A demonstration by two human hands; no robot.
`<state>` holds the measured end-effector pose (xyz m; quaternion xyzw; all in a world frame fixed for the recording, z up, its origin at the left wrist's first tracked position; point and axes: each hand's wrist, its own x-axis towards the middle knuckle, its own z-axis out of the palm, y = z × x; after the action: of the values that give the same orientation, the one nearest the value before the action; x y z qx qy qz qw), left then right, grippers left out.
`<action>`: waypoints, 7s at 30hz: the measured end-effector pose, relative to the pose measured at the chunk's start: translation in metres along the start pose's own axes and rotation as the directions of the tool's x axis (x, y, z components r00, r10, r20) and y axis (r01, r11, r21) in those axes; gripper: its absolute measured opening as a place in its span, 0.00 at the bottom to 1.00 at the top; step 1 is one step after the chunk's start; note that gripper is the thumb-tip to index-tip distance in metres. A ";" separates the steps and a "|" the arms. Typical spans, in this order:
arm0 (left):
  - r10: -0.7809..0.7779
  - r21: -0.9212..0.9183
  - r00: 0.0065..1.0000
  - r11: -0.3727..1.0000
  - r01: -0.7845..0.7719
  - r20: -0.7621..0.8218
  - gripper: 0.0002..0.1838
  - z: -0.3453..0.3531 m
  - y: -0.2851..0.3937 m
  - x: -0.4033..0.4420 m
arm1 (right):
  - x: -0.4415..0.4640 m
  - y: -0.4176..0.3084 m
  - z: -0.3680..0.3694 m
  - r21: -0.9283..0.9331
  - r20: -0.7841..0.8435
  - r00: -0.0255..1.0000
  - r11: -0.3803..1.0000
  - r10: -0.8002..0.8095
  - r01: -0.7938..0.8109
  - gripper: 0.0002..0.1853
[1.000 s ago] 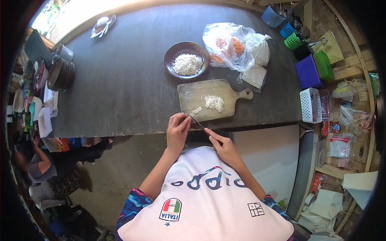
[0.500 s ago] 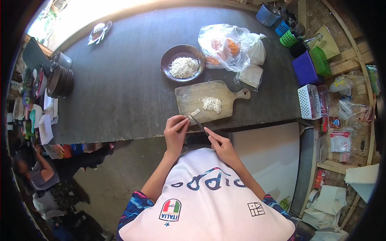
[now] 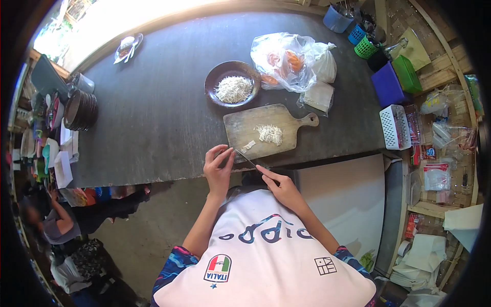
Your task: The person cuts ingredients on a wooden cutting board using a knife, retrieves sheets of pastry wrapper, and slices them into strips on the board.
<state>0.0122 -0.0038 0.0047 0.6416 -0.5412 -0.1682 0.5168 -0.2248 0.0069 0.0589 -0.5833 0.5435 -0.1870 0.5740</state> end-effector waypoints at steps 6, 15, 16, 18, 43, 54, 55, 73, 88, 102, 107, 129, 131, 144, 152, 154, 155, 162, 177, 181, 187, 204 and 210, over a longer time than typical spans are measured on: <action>0.003 0.007 0.999 1.000 -0.003 0.033 0.12 0.006 -0.003 0.000 | 0.023 0.025 -0.016 0.154 -0.136 0.991 0.988 -0.008 0.029 0.23; 0.152 0.206 0.973 0.960 -0.187 0.175 0.18 0.020 0.004 0.005 | 0.014 0.010 -0.017 0.012 -0.165 0.985 0.998 -0.060 0.063 0.24; 0.164 0.222 0.969 0.953 -0.204 0.187 0.19 0.024 0.008 0.009 | 0.014 0.009 -0.017 -0.010 -0.165 0.984 0.998 -0.063 0.062 0.24; 0.184 0.246 0.959 0.940 -0.237 0.217 0.21 0.034 0.014 0.018 | 0.017 0.015 -0.019 -0.077 -0.264 0.944 0.980 -0.196 0.182 0.23; 0.115 0.277 0.905 0.930 -0.243 0.409 0.58 0.110 0.034 0.035 | 0.042 0.030 -0.073 -0.414 -0.342 0.883 0.895 -0.321 0.165 0.20; 0.204 0.188 0.878 0.932 -0.309 0.433 0.59 0.092 0.021 0.032 | 0.063 0.035 -0.056 -0.368 -0.478 0.775 0.895 -0.414 0.251 0.22; 0.212 0.171 0.875 0.935 -0.312 0.435 0.59 0.090 0.018 0.035 | 0.064 0.032 -0.054 -0.371 -0.462 0.788 0.895 -0.408 0.247 0.22; 0.316 0.039 0.749 0.909 -0.414 0.582 0.47 0.073 -0.012 0.088 | 0.069 0.006 -0.005 -0.234 -0.670 0.718 0.971 -0.191 0.039 0.14; 0.239 0.144 0.857 0.930 -0.337 0.457 0.56 0.082 0.003 0.093 | 0.065 0.014 -0.033 -0.321 -0.562 0.764 0.935 -0.319 0.154 0.12; 0.224 0.261 0.874 0.896 -0.359 0.430 0.56 0.097 0.016 0.089 | 0.078 0.016 -0.054 -0.357 -0.537 0.761 0.916 -0.363 0.186 0.10; 0.258 0.253 0.882 0.892 -0.375 0.395 0.51 0.101 0.012 0.091 | 0.078 0.014 -0.051 -0.372 -0.506 0.777 0.908 -0.375 0.196 0.10; 0.128 0.199 0.790 0.932 -0.303 0.600 0.49 0.054 0.025 0.096 | 0.071 0.015 -0.049 -0.316 -0.583 0.742 0.934 -0.332 0.169 0.10; 0.207 0.158 0.759 0.912 -0.378 0.617 0.49 0.054 0.022 0.102 | 0.066 0.011 -0.044 -0.279 -0.552 0.783 0.948 -0.287 0.151 0.10; 0.060 0.169 0.757 0.961 -0.221 0.650 0.55 0.042 0.032 0.100 | 0.051 0.014 -0.042 -0.325 -0.590 0.758 0.941 -0.278 0.091 0.10; 0.168 0.273 0.638 0.801 -0.533 0.752 0.44 0.061 0.033 0.096 | 0.062 0.011 -0.049 -0.247 -0.581 0.776 0.962 -0.244 0.118 0.10; 0.166 0.308 0.612 0.745 -0.592 0.774 0.41 0.064 0.027 0.093 | 0.066 0.010 -0.053 -0.243 -0.579 0.775 0.961 -0.251 0.130 0.10; 0.164 0.323 0.597 0.714 -0.621 0.785 0.40 0.064 0.025 0.092 | 0.067 0.007 -0.053 -0.253 -0.571 0.777 0.957 -0.265 0.141 0.10; 0.125 0.313 0.544 0.703 -0.638 0.830 0.40 0.043 0.034 0.089 | 0.070 0.006 -0.045 -0.242 -0.547 0.787 0.954 -0.286 0.179 0.10; 0.158 0.346 0.736 0.805 -0.481 0.658 0.29 0.064 0.035 0.074 | 0.082 0.003 -0.048 -0.227 -0.567 0.767 0.952 -0.301 0.205 0.11; 0.105 0.294 0.777 0.888 -0.354 0.620 0.29 0.066 0.038 0.077 | 0.085 0.003 -0.047 -0.208 -0.576 0.761 0.954 -0.298 0.216 0.11; 0.141 0.116 0.842 0.965 -0.234 0.520 0.22 0.063 0.031 0.085 | 0.088 0.001 -0.045 -0.222 -0.588 0.750 0.952 -0.302 0.209 0.11; 0.202 0.056 0.895 0.968 -0.244 0.399 0.16 0.048 0.009 0.184 | 0.090 0.004 -0.049 -0.212 -0.586 0.746 0.948 -0.318 0.238 0.10; 0.163 0.157 0.930 0.962 -0.224 0.330 0.23 0.049 -0.010 0.214 | 0.091 0.002 -0.050 -0.206 -0.575 0.755 0.948 -0.316 0.241 0.11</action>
<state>0.0561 -0.2142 0.0502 0.5967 -0.6910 -0.1631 0.3740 -0.2367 -0.0927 0.0340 -0.6012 0.6141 -0.4129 0.3017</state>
